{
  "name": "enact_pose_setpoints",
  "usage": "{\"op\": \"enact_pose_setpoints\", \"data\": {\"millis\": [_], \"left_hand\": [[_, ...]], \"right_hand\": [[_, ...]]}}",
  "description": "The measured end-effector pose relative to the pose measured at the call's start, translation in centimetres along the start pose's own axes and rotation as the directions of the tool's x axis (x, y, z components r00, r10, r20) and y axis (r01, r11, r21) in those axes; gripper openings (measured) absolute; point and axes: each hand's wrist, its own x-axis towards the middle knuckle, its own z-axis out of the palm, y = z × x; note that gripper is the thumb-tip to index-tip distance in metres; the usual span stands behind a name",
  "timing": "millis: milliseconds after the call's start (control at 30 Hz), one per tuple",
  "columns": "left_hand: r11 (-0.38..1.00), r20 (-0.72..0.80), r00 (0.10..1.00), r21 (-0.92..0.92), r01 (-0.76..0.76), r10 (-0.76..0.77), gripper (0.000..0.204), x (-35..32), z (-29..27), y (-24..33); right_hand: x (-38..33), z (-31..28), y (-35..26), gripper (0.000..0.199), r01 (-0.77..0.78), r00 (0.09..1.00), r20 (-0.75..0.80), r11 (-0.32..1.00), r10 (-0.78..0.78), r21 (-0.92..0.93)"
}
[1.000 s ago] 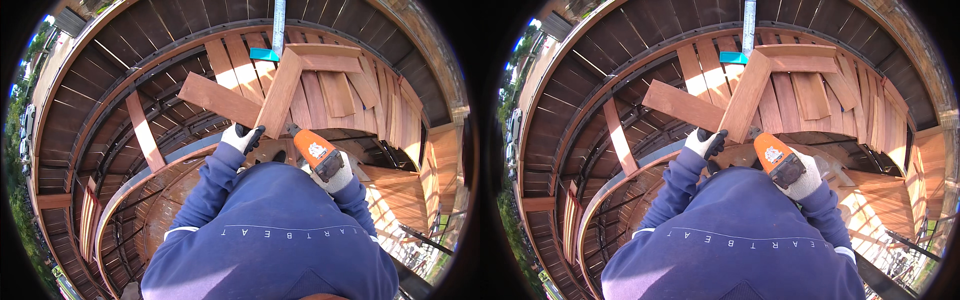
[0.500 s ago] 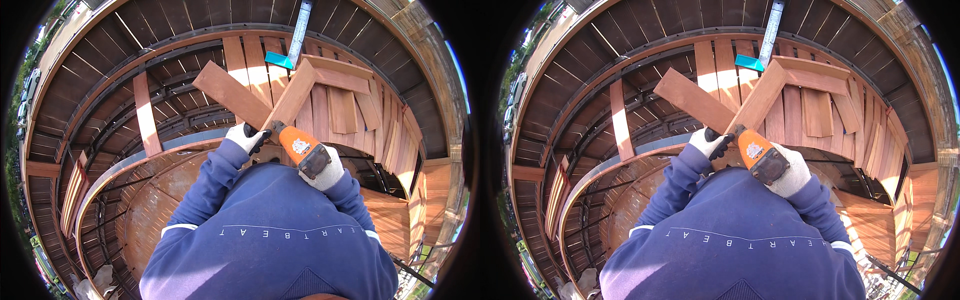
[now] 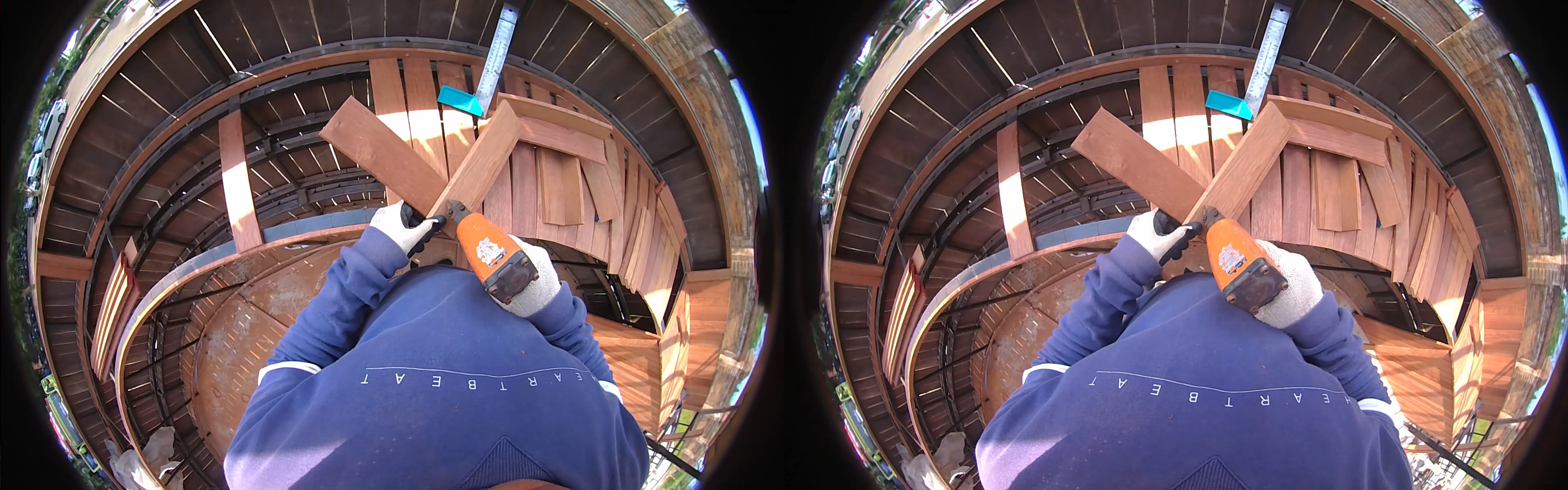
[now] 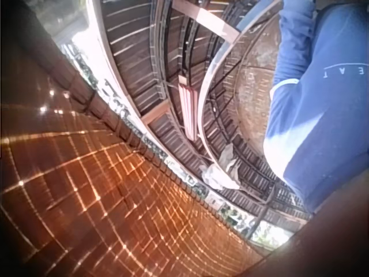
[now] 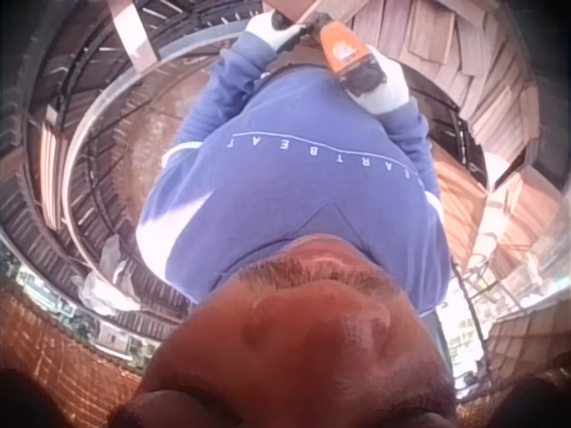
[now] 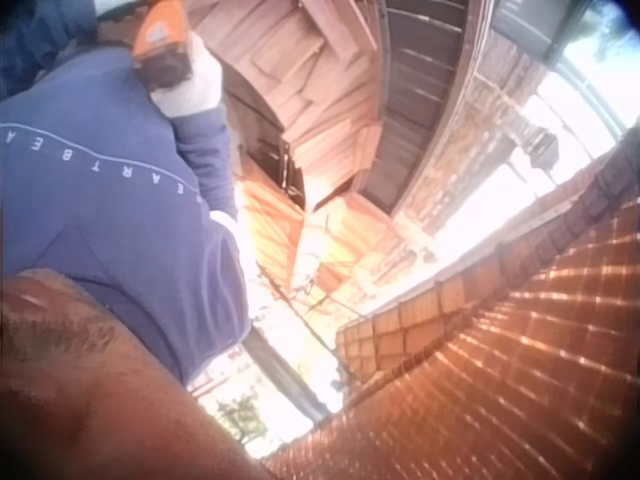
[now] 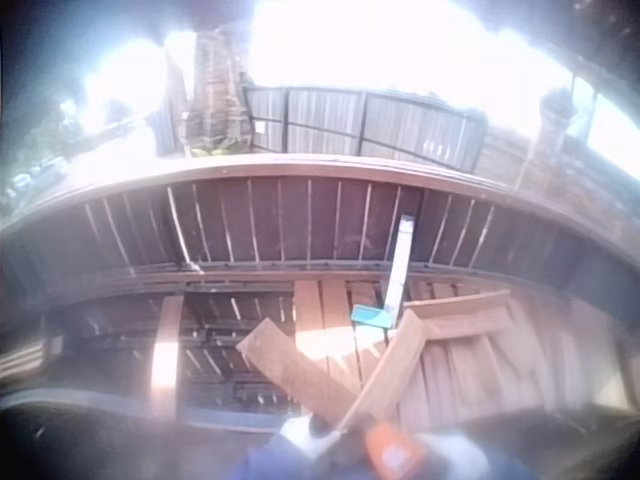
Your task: The person aligns wooden slats to form a joint, checks the alignment with a square tool, and fastens the pieces using a pneumatic nail gun.
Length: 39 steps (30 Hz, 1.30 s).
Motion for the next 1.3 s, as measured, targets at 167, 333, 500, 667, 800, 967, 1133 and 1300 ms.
{"op": "enact_pose_setpoints", "data": {"millis": [167, 333, 500, 667, 800, 967, 1133, 1300], "left_hand": [[0.999, 0.014, 1.0, 0.051, -0.003, 0.003, 0.035, 0.1, -0.1, -0.1], [1.0, 0.019, 1.0, 0.007, -0.014, 0.013, 0.036, 0.2, 0.0, -0.3], [0.998, 0.032, 0.999, -0.055, 0.035, -0.033, 0.034, 0.7, 0.2, -1.0], [0.991, -0.058, 0.998, -0.129, 0.026, -0.033, 0.031, 0.4, 1.0, -1.1], [0.889, -0.171, 0.985, -0.446, -0.104, 0.03, 0.038, 1.0, 2.5, -2.3], [0.848, -0.173, 0.984, -0.514, -0.132, 0.048, 0.041, 0.7, 3.1, -1.1], [0.976, -0.206, 0.959, -0.059, -0.212, 0.196, 0.041, 0.7, 2.9, -0.9], [0.823, -0.153, 0.836, 0.34, -0.455, 0.526, 0.05, 0.2, 2.8, -0.2]], "right_hand": [[0.0, -0.1, -0.6, 0.048, -0.011, 1.0, -0.01, 1.0, 0.011, -0.026], [-0.2, -0.1, -0.4, 0.045, 0.003, 1.0, -0.004, 0.996, -0.004, -0.093], [-0.3, -0.1, 0.0, 0.042, 0.018, 1.0, 0.001, 0.994, -0.018, -0.105], [-3.0, -0.2, 1.9, 0.037, 0.043, 0.991, -0.105, 0.934, -0.085, -0.355], [-4.3, -0.2, 3.5, 0.033, 0.01, 0.982, -0.142, 0.777, -0.128, -0.629], [-5.3, 0.0, 4.5, 0.033, 0.009, 0.953, -0.224, 0.757, -0.205, -0.653], [-5.6, -0.2, 4.1, 0.033, -0.099, 0.951, -0.302, 0.855, -0.07, -0.509], [-5.3, -0.2, 4.2, 0.035, -0.1, 0.953, -0.297, 0.863, -0.06, -0.495]]}}
